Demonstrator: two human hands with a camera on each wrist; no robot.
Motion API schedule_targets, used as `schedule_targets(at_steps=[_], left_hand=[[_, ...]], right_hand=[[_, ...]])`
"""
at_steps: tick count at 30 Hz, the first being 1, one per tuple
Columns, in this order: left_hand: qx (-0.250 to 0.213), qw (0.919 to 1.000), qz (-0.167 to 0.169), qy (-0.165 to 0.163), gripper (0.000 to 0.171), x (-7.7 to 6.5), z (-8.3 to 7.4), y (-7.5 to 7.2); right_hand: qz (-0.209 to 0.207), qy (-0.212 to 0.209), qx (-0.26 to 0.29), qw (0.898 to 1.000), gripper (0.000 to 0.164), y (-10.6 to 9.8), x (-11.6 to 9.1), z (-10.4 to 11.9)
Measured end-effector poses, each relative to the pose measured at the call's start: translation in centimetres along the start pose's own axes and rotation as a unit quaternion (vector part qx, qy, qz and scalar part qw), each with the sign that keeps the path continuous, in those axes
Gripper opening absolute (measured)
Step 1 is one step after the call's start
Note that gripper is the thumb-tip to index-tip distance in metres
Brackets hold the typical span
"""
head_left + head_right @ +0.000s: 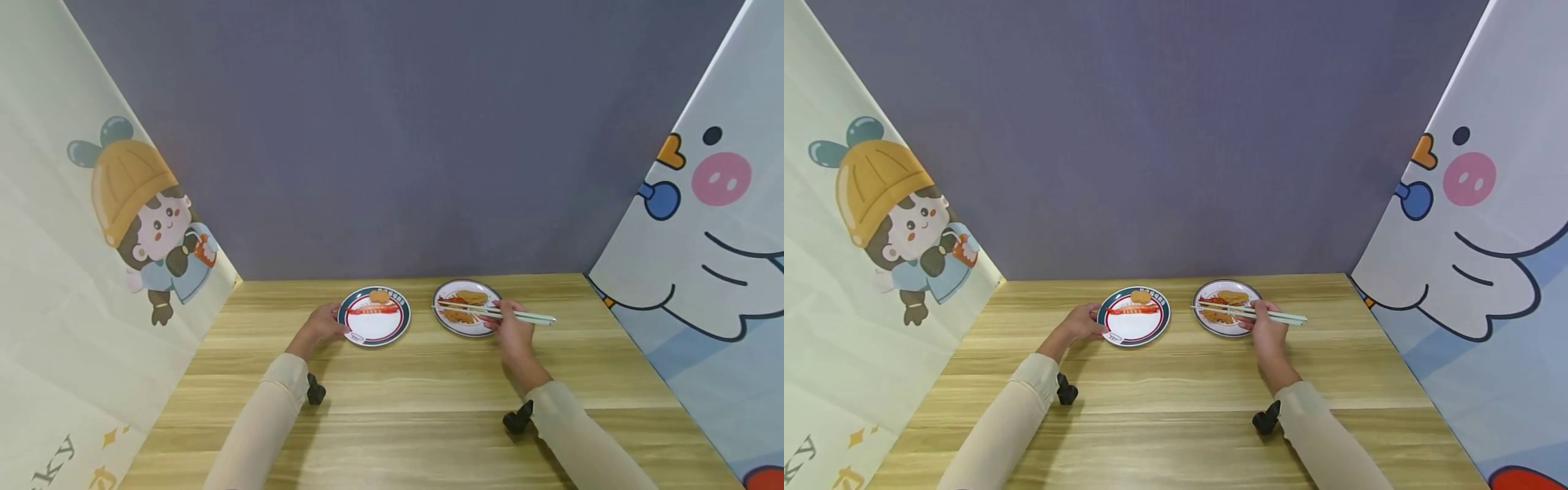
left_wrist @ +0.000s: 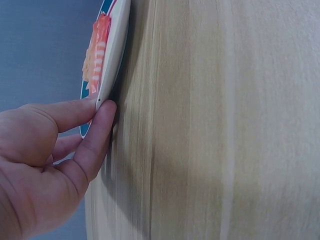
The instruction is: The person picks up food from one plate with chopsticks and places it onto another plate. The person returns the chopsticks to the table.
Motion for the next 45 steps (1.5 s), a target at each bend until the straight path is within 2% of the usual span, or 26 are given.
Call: schedule_targets(at_steps=[7, 12, 17, 21, 26, 32, 38, 45], left_hand=[[-0.003, 0.9999, 0.009, 0.001, 0.081, 0.2, -0.3, 0.0], [-0.011, 0.9999, 0.008, 0.003, 0.079, 0.5, 0.1, 0.0], [-0.012, 0.9999, 0.004, 0.005, 0.079, 0.7, 0.3, 0.1], [-0.013, 0.9999, 0.001, 0.000, 0.080, 0.6, 0.2, 0.1], [-0.010, 0.9999, 0.007, -0.001, 0.079, 0.5, 0.0, 0.2], [-0.008, 1.0000, 0.003, -0.002, 0.080, 0.4, -0.1, 0.1], [-0.008, 1.0000, 0.000, 0.001, 0.079, 0.4, -0.1, 0.0], [-0.007, 1.0000, 0.003, 0.003, 0.080, 0.1, -0.3, 0.0]], right_hand=[[0.011, -0.005, -0.028, 1.000, 0.030, 1.7, 0.0, -0.3], [0.015, -0.002, -0.060, 0.998, 0.034, 2.8, -0.2, -0.5], [0.021, -0.004, -0.081, 0.996, 0.028, 4.1, -0.3, -0.7], [0.038, -0.014, -0.088, 0.995, 0.025, 5.3, -0.3, -0.9], [0.064, -0.029, -0.094, 0.993, 0.035, 6.8, -0.5, -1.0], [0.073, -0.011, -0.090, 0.993, 0.037, 8.3, -0.7, -1.7], [0.078, -0.009, -0.096, 0.992, 0.029, 9.7, -0.7, -2.1], [0.087, -0.036, -0.111, 0.989, 0.024, 11.2, -0.9, -2.2]])
Point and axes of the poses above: each hand's wrist, its own x-axis towards the middle knuckle, its own y-axis out of the palm, z = x × y, the point moved 7 cm from there along x, towards the middle knuckle, and after that the axes turned 7 degrees about -x, right-handed, at the moved point
